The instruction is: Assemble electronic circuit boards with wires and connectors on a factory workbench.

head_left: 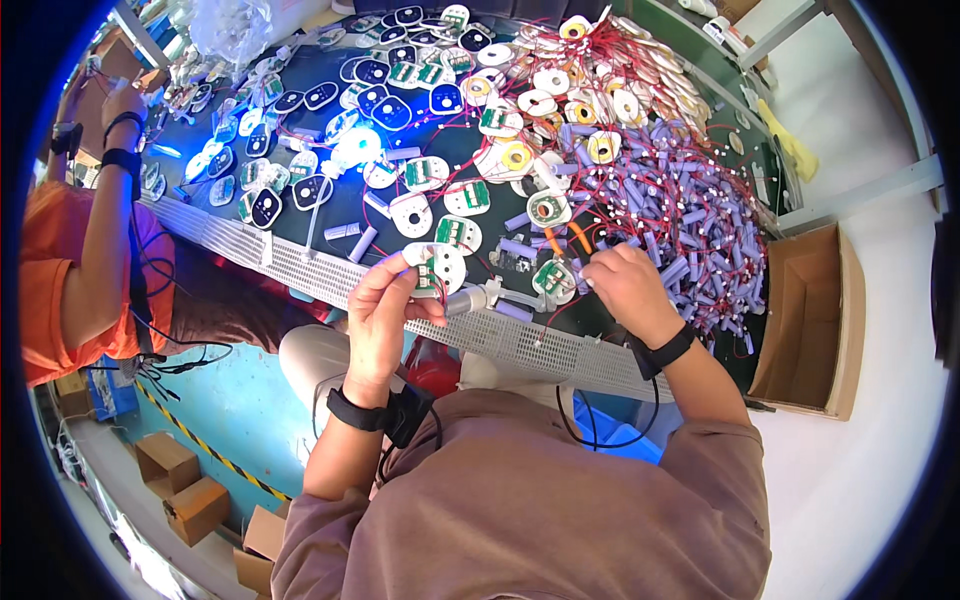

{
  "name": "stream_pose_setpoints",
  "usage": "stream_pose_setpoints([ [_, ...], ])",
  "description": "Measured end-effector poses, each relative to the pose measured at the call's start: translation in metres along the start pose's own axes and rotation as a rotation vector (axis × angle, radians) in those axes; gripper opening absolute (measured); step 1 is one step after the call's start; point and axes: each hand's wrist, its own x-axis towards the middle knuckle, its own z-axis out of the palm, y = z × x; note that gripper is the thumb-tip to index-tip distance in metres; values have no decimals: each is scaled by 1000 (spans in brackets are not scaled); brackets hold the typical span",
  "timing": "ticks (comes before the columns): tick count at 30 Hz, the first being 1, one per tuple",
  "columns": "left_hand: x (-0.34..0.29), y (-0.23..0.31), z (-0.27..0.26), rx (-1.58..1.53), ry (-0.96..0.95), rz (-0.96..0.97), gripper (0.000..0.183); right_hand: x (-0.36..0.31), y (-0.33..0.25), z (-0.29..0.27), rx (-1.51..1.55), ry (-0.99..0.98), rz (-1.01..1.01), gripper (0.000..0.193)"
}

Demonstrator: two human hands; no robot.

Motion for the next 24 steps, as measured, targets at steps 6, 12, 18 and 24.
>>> stream_pose_setpoints([
  [6,3,0,9,71,-60,-51,22,17,-2,-15,567,321,248,16],
  [12,11,-6,34,199,-151,-79,20,38,-37,-21,1052,8,273,17],
  [18,9,1,37,363,-167,3,19,55,-49,-25,1054,-62,228,17],
  [24,3,0,35,403,-142,9,16,59,-58,-21,894,50,156,17],
])
